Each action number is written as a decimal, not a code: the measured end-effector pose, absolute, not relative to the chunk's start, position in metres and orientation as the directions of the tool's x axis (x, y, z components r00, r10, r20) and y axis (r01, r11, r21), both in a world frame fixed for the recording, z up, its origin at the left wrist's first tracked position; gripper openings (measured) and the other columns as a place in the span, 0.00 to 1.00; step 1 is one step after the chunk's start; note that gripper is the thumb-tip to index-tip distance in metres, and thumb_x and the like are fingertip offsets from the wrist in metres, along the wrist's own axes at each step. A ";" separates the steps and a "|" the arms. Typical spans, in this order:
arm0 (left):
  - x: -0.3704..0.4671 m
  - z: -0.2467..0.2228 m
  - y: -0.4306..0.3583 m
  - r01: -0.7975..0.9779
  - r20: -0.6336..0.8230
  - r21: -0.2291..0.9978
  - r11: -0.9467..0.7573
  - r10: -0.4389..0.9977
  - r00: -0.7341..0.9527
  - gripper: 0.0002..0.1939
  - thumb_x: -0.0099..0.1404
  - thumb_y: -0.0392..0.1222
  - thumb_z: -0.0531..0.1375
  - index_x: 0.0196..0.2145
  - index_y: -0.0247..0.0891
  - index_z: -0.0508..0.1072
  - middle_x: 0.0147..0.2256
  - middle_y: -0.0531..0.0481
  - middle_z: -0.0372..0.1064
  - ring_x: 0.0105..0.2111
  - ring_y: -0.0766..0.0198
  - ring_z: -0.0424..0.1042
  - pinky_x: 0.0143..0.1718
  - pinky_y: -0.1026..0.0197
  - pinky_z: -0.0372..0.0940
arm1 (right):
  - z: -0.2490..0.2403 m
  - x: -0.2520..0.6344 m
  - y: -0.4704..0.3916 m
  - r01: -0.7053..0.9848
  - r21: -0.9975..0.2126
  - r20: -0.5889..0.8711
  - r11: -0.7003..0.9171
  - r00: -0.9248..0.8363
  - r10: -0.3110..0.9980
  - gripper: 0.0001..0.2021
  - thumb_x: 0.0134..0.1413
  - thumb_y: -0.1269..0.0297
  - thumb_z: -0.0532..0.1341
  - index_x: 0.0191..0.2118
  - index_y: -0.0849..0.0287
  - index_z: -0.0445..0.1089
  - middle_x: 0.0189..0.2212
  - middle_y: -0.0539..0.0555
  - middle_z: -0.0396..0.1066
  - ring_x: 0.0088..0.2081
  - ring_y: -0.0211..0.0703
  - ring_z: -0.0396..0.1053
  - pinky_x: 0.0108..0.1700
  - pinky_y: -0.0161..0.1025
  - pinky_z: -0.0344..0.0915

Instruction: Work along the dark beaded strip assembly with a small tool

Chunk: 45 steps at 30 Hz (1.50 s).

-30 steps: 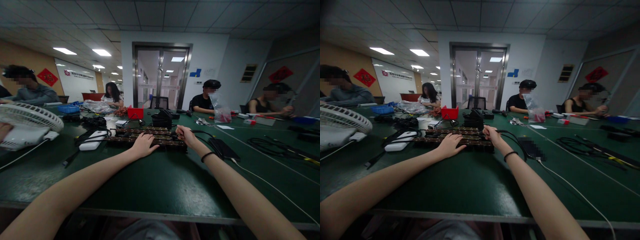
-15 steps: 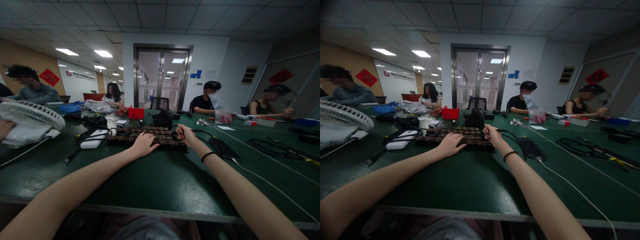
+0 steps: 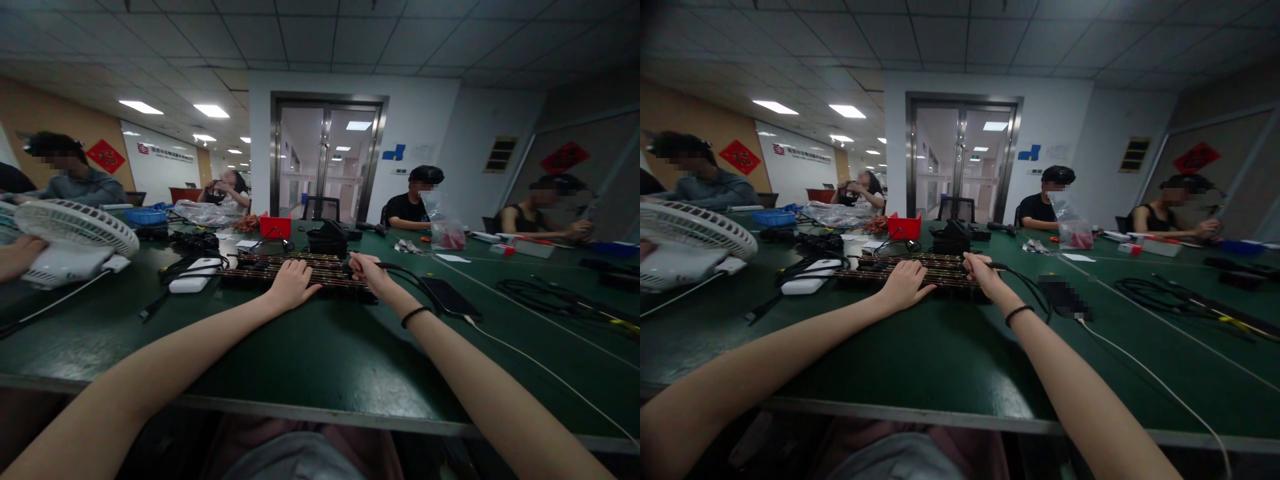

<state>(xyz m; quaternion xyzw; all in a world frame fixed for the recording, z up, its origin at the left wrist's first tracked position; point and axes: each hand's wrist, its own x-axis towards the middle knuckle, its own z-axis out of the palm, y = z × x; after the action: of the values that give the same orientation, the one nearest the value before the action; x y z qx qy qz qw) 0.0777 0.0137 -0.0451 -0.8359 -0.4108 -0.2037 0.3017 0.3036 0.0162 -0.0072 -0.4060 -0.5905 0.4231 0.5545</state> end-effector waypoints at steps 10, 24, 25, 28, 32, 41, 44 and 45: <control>0.078 -0.043 0.010 0.809 0.547 -0.333 -0.484 0.599 0.584 0.17 0.77 0.44 0.49 0.44 0.32 0.74 0.44 0.36 0.71 0.45 0.48 0.68 0.44 0.50 0.59 | -0.007 0.305 0.017 -0.037 -0.948 0.316 0.315 -0.050 0.947 0.26 0.44 0.50 0.70 0.17 0.56 0.53 0.17 0.46 0.52 0.19 0.32 0.44 0.20 0.35 0.51; 0.081 -0.040 0.007 0.804 0.541 -0.343 -0.486 0.597 0.592 0.21 0.76 0.52 0.51 0.45 0.32 0.75 0.43 0.36 0.70 0.45 0.47 0.68 0.44 0.50 0.60 | -0.003 0.314 0.023 -0.106 -0.968 0.233 0.228 -0.040 0.972 0.23 0.50 0.55 0.67 0.18 0.56 0.53 0.18 0.44 0.53 0.18 0.29 0.43 0.19 0.33 0.52; 0.081 -0.039 0.007 0.808 0.545 -0.338 -0.482 0.600 0.586 0.21 0.76 0.52 0.51 0.45 0.32 0.75 0.43 0.36 0.70 0.45 0.47 0.68 0.43 0.50 0.60 | -0.003 0.314 0.023 -0.106 -0.968 0.232 0.227 -0.041 0.972 0.23 0.50 0.56 0.67 0.19 0.56 0.53 0.17 0.44 0.53 0.18 0.29 0.43 0.19 0.33 0.52; 0.081 -0.040 0.007 0.825 0.550 -0.319 -0.466 0.618 0.561 0.22 0.76 0.54 0.51 0.45 0.32 0.75 0.44 0.35 0.70 0.45 0.46 0.68 0.43 0.50 0.60 | -0.002 0.313 0.022 -0.101 -0.967 0.236 0.232 -0.032 0.971 0.22 0.50 0.55 0.67 0.19 0.56 0.52 0.17 0.44 0.53 0.17 0.29 0.43 0.19 0.33 0.51; 0.080 -0.042 0.008 0.841 0.554 -0.299 -0.451 0.636 0.538 0.25 0.75 0.56 0.50 0.46 0.31 0.76 0.45 0.33 0.69 0.45 0.45 0.68 0.43 0.50 0.60 | -0.002 0.312 0.021 -0.074 -0.970 0.237 0.233 -0.049 0.970 0.24 0.48 0.54 0.67 0.18 0.56 0.52 0.17 0.44 0.53 0.17 0.29 0.43 0.19 0.33 0.51; 0.082 -0.042 0.007 0.846 0.521 -0.299 -0.442 0.667 0.533 0.28 0.75 0.59 0.49 0.46 0.29 0.76 0.42 0.33 0.71 0.43 0.45 0.71 0.43 0.49 0.59 | -0.003 0.314 0.021 -0.071 -0.964 0.261 0.256 -0.062 0.963 0.24 0.47 0.53 0.68 0.18 0.55 0.52 0.17 0.44 0.52 0.17 0.29 0.43 0.19 0.33 0.49; 0.083 -0.039 0.005 0.843 0.476 -0.297 -0.448 0.696 0.538 0.29 0.75 0.59 0.49 0.47 0.28 0.75 0.42 0.33 0.73 0.42 0.45 0.73 0.42 0.49 0.60 | -0.005 0.313 0.021 -0.068 -0.962 0.268 0.263 -0.060 0.962 0.23 0.47 0.53 0.68 0.18 0.56 0.53 0.17 0.45 0.53 0.17 0.29 0.42 0.19 0.34 0.48; 0.083 -0.039 0.004 0.845 0.461 -0.290 -0.449 0.708 0.534 0.29 0.76 0.59 0.49 0.48 0.28 0.74 0.42 0.33 0.73 0.41 0.45 0.74 0.41 0.50 0.61 | -0.005 0.313 0.021 -0.066 -0.963 0.266 0.262 -0.060 0.962 0.23 0.47 0.53 0.67 0.18 0.56 0.53 0.17 0.45 0.54 0.17 0.29 0.41 0.19 0.34 0.48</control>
<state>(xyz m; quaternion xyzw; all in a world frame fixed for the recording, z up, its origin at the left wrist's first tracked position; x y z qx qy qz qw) 0.0835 0.0042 -0.0388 -0.8399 -0.4624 -0.1377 0.2484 0.3133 0.0213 -0.0048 -0.3969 -0.5643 0.4599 0.5591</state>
